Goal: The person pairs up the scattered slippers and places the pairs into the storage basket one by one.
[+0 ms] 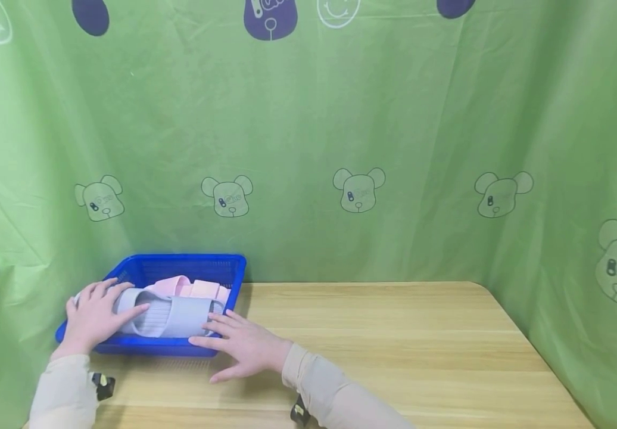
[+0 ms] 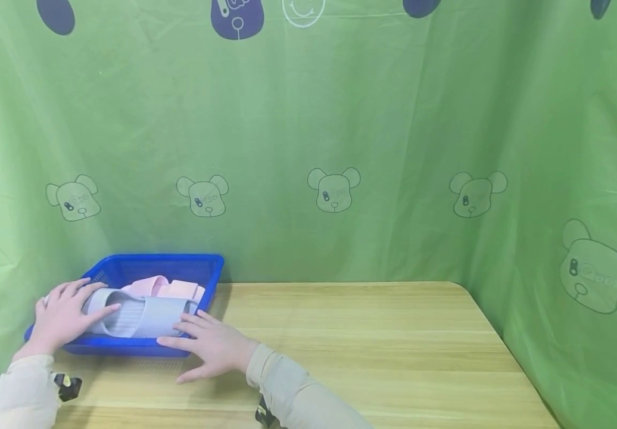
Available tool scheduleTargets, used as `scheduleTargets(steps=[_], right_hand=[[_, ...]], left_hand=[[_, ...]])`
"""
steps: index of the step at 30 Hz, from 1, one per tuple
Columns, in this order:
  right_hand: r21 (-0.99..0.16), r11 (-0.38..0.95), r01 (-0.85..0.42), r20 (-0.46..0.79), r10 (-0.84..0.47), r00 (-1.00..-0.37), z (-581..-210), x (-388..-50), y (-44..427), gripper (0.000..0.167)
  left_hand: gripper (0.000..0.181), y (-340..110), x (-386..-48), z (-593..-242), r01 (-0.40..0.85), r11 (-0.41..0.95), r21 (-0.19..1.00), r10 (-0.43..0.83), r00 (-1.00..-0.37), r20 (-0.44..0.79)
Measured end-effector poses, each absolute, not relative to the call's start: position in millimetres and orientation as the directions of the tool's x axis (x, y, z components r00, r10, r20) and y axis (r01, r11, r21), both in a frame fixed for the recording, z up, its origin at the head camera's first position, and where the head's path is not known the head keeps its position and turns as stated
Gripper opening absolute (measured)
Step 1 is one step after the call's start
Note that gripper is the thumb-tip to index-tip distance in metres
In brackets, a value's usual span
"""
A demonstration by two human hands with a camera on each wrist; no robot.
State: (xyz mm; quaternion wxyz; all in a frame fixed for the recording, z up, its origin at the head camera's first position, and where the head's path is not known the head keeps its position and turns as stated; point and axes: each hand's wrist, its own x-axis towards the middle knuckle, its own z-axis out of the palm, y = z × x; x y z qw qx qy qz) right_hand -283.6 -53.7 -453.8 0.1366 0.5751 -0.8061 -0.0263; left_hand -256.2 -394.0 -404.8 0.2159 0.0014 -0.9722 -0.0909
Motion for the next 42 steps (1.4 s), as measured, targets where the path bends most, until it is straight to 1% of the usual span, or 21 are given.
scheduleTargets(steps=[16,27,42], right_hand=[[0.196,0.337,-0.921,0.189,-0.935,-0.302,-450,-281,-53,0.083],[0.190,0.334,-0.923,0.196,-0.934,-0.297,-451,-282,-53,0.082],[0.176,0.336,-0.925,0.202,-0.932,-0.300,-451,-282,-53,0.081]], left_hand=[[0.069,-399,-259,-413,0.032,0.975,0.219,-0.056,-0.921,0.386],[0.069,-406,-263,-423,0.033,0.967,0.253,-0.060,-0.934,0.352],[0.065,-405,-264,-425,0.004,0.955,0.297,-0.095,-0.944,0.318]])
